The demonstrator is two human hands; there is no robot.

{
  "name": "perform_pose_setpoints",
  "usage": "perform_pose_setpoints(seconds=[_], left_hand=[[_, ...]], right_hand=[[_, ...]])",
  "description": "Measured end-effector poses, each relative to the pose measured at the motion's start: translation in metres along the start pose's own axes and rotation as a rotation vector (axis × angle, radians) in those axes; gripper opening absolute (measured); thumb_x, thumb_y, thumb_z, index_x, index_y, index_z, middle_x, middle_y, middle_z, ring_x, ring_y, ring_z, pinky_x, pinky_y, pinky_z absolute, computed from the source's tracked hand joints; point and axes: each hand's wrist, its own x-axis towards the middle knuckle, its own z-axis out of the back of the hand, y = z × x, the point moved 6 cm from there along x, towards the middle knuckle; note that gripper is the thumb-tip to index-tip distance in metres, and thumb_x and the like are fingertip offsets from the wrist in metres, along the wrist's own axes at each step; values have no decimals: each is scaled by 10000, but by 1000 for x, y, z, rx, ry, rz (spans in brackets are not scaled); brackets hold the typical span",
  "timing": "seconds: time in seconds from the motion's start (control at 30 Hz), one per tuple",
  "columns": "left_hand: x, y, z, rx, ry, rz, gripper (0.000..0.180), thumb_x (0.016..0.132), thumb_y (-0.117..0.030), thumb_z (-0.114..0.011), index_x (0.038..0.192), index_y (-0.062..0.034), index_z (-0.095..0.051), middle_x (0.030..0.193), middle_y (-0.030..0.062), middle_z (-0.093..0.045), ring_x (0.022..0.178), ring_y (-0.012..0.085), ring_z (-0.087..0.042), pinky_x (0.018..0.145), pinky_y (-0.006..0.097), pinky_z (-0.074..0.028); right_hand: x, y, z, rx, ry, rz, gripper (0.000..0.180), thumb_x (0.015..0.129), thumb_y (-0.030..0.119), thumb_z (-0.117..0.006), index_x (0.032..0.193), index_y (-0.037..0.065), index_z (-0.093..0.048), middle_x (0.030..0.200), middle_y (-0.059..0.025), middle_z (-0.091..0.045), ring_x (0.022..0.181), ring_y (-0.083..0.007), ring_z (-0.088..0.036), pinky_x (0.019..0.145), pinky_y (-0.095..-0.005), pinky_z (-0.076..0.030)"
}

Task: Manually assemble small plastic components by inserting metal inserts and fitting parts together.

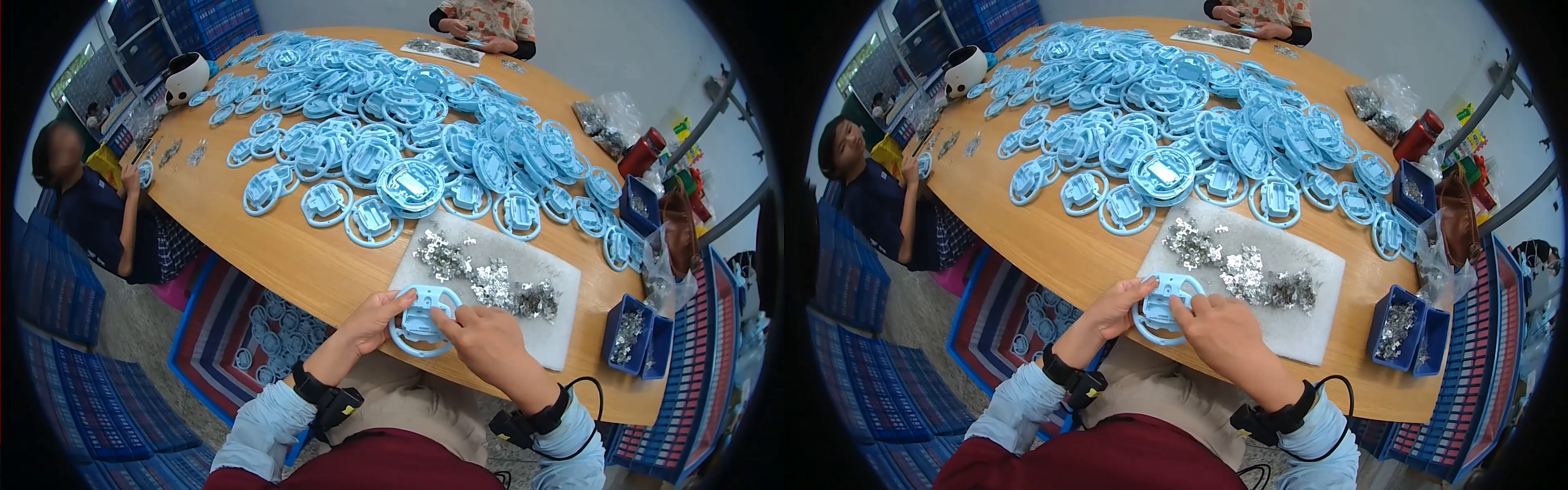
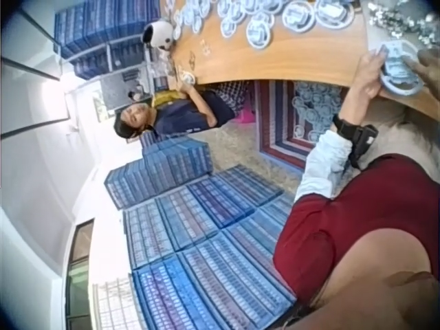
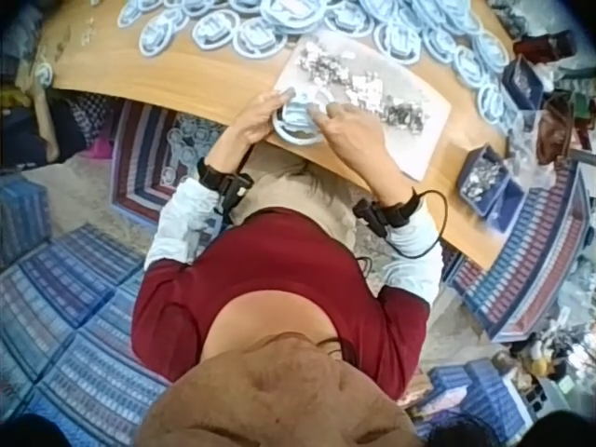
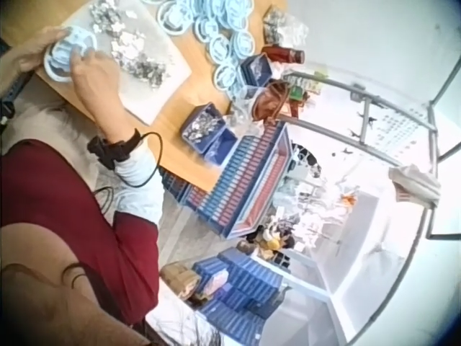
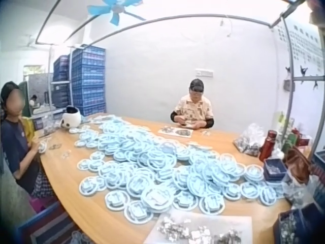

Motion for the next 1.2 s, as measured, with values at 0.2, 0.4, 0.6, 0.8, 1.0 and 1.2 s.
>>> perform_pose_setpoints(seconds=[0.2, 0.4, 0.6, 0.8, 1.0, 1.2], left_hand=[[-4, -2, -8, 5, -16, 30, 292, 857, -288, -517, 979, -23, -529, 886, 44, -594, 773, 99, -587, 674, 255, -503], [1, 2, -26, -25, -56, 39, 279, 873, -287, -487, 949, -24, -542, 873, 49, -596, 778, 107, -586, 685, 258, -498], [12, 20, -57, -17, 0, 83, 280, 883, -266, -470, 949, -7, -554, 867, 46, -600, 770, 103, -582, 684, 253, -490], [19, 8, -76, 136, 57, 128, 314, 879, -297, -473, 980, -13, -561, 856, 42, -604, 734, 91, -578, 674, 234, -482], [27, 12, -78, 314, 79, 134, 302, 874, -289, -486, 958, -13, -573, 830, 34, -610, 708, 76, -572, 636, 219, -469], [25, -10, -83, 423, 53, 6, 290, 876, -265, -485, 937, 2, -581, 815, 26, -610, 709, 63, -559, 626, 210, -455]], right_hand=[[6, 11, -5, -40, 42, 48, 317, 705, 112, -518, 1019, 77, -523, 693, -40, -517, 601, -190, -562, 508, -301, -437], [-12, -1, -5, -2, -70, 3, 291, 701, 98, -535, 992, 79, -539, 668, -40, -521, 572, -186, -561, 474, -295, -436], [-40, -35, 5, 568, -549, -383, 274, 727, 8, -571, 988, 89, -595, 632, -94, -537, 539, -202, -553, 470, -304, -418], [-66, -58, 30, 638, -592, -463, 193, 749, 12, -583, 933, 56, -621, 654, -118, -560, 551, -208, -559, 490, -281, -421], [-89, -70, 36, 814, -635, -550, 181, 781, 14, -557, 953, 22, -613, 772, -123, -626, 562, -151, -562, 504, -256, -425], [-196, -108, 57, 692, -913, -904, 184, 781, 23, -537, 954, 25, -598, 708, -118, -607, 584, -203, -587, 489, -288, -427]])
